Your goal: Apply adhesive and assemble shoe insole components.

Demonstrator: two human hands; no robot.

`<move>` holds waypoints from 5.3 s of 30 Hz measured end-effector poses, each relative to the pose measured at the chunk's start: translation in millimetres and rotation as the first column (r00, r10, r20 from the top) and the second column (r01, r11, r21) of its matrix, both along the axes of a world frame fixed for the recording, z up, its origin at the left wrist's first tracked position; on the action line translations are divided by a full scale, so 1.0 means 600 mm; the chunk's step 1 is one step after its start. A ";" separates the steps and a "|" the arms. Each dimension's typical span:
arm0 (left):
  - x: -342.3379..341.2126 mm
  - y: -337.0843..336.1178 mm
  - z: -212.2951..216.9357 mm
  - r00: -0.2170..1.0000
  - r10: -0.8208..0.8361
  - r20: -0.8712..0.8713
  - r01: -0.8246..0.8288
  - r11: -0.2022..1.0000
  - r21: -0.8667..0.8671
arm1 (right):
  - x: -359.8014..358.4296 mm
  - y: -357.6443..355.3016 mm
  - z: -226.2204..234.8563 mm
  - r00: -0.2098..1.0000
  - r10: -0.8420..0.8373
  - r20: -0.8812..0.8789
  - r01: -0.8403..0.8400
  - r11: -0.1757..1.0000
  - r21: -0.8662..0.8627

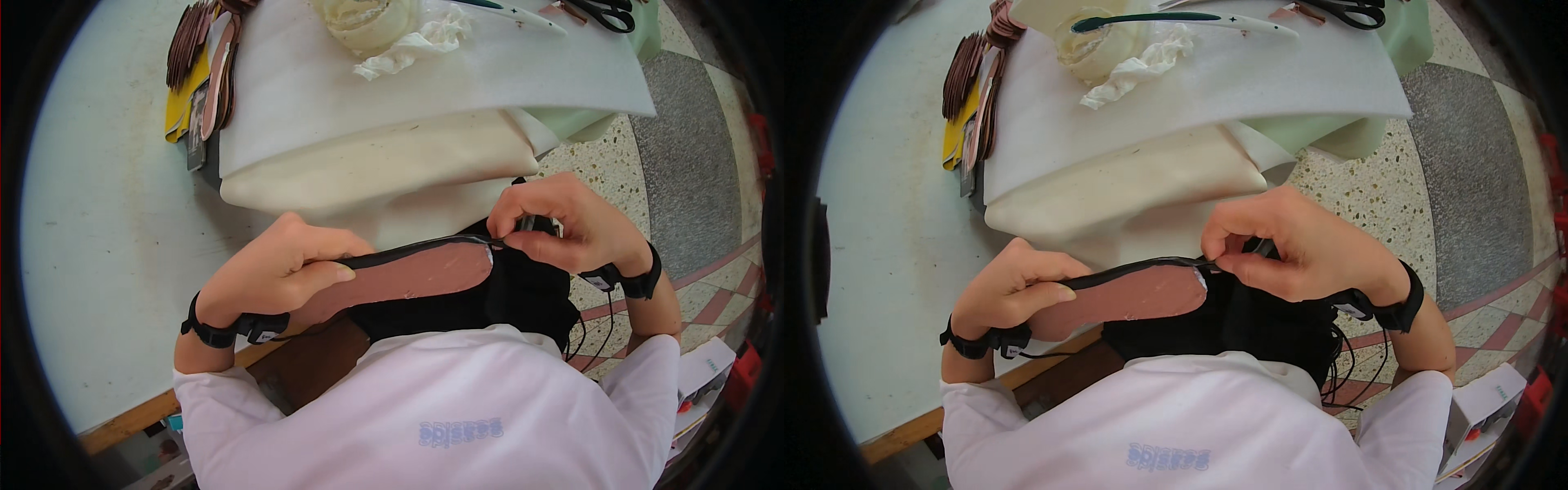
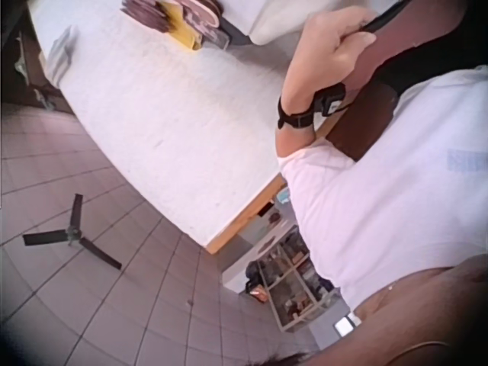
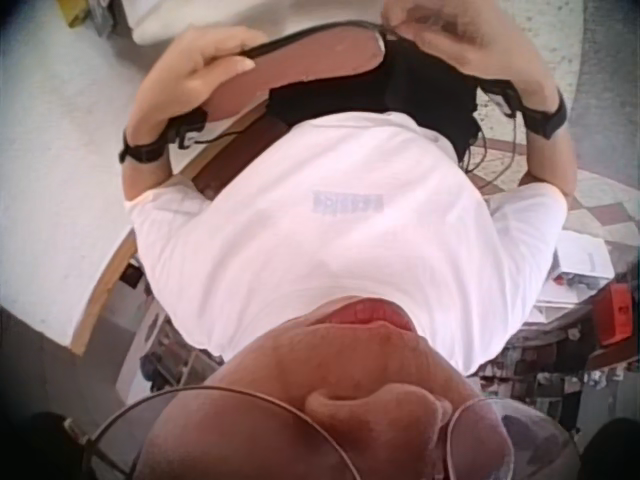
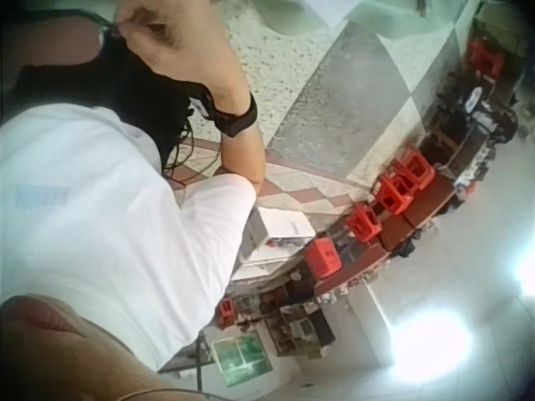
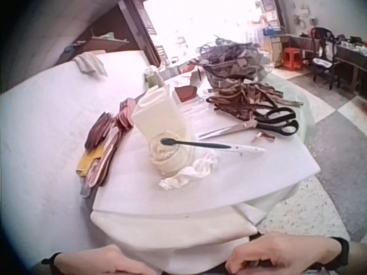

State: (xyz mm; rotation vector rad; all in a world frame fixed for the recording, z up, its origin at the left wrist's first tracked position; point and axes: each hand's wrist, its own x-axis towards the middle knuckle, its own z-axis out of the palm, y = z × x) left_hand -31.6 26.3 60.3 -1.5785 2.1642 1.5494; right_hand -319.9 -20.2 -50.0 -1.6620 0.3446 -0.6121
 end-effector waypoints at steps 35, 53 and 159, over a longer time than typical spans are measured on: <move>0.022 -0.018 0.048 0.991 0.107 -0.080 -0.110 0.993 -0.029 | 0.019 -0.010 0.029 0.997 0.073 0.000 -0.069 0.939 0.338; 0.033 -0.015 0.048 0.977 0.186 -0.107 -0.191 0.981 -0.037 | 0.038 -0.001 0.021 0.984 -0.167 -0.068 0.175 0.977 0.119; -0.015 -0.003 -0.112 0.233 0.653 -0.721 -0.652 0.654 0.383 | 0.147 0.027 0.019 0.701 -0.710 0.072 0.453 0.364 -0.814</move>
